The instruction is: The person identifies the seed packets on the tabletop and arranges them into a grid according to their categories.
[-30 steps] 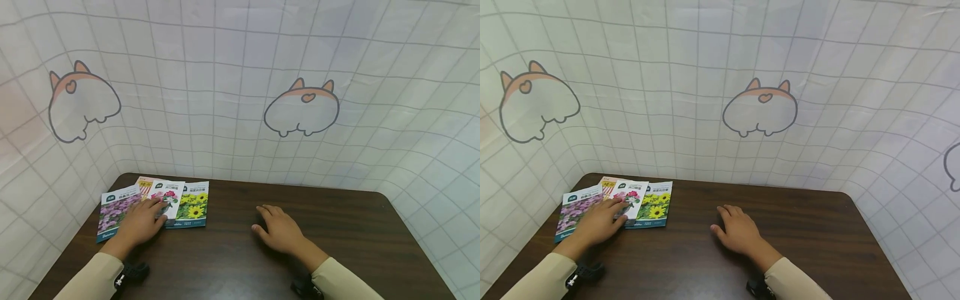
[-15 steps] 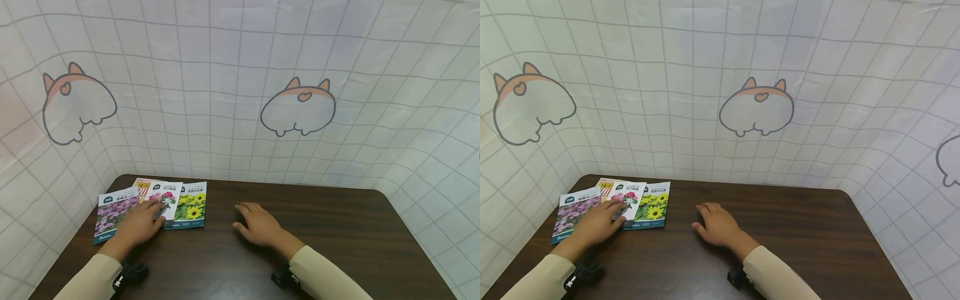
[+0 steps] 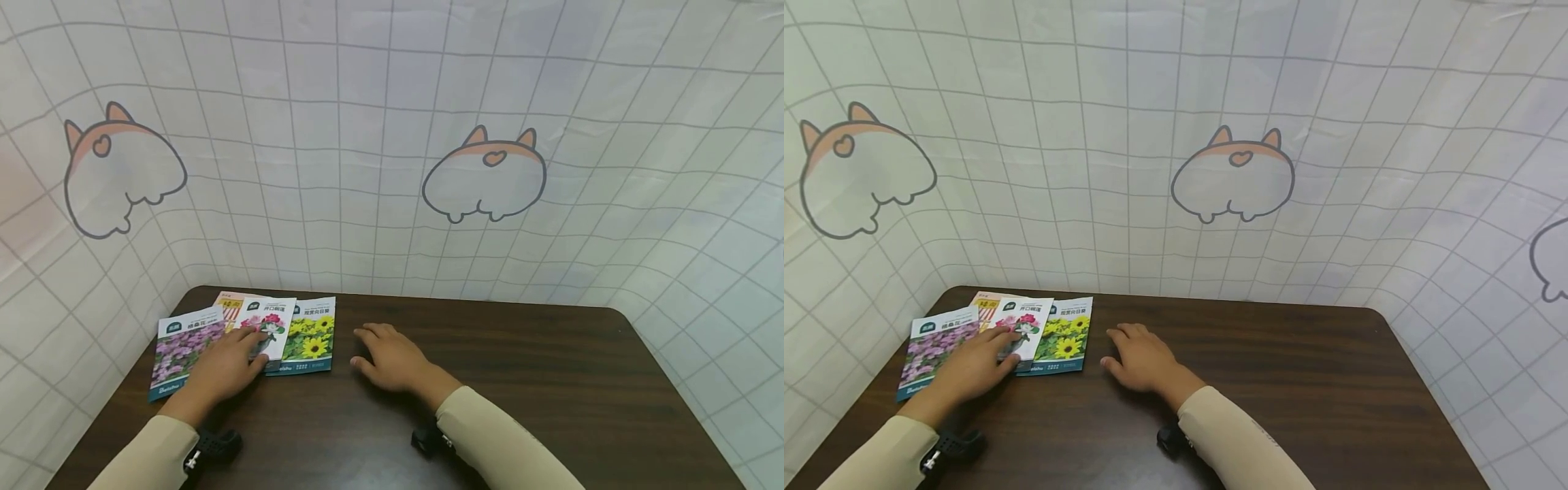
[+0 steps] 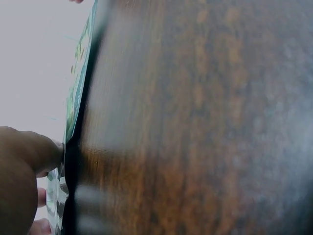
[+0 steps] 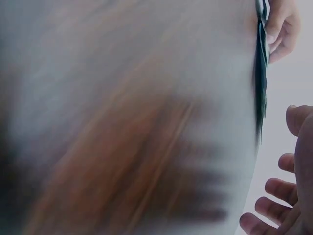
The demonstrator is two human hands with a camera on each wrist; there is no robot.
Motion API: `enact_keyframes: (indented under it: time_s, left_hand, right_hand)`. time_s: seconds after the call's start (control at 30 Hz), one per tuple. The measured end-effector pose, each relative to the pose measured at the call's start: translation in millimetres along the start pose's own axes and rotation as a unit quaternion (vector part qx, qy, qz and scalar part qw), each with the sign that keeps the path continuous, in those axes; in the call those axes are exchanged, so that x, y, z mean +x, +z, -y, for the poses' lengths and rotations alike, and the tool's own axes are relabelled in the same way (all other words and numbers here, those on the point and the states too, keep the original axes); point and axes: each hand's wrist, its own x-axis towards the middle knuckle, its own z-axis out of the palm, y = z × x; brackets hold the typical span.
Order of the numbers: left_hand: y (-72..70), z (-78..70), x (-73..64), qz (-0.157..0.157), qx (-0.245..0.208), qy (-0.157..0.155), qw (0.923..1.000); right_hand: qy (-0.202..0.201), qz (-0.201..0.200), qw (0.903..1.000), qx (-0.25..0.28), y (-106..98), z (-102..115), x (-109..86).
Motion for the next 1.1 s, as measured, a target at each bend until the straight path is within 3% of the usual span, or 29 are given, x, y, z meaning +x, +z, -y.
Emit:
enact_keyframes:
  time_s: [0.5,1.1]
  left_hand:
    - [-1.2,-2.7,-0.6,0.003,0.003,-0.008,1.0]
    - [-0.1,-2.3,-0.2,0.005,-0.001,-0.009,0.9999]
  right_hand:
    - [-0.023,0.016,0.9995,-0.016,3.9,30.8,32.9]
    - [-0.044,0.083,0.995,-0.035,9.8,44.0,43.8]
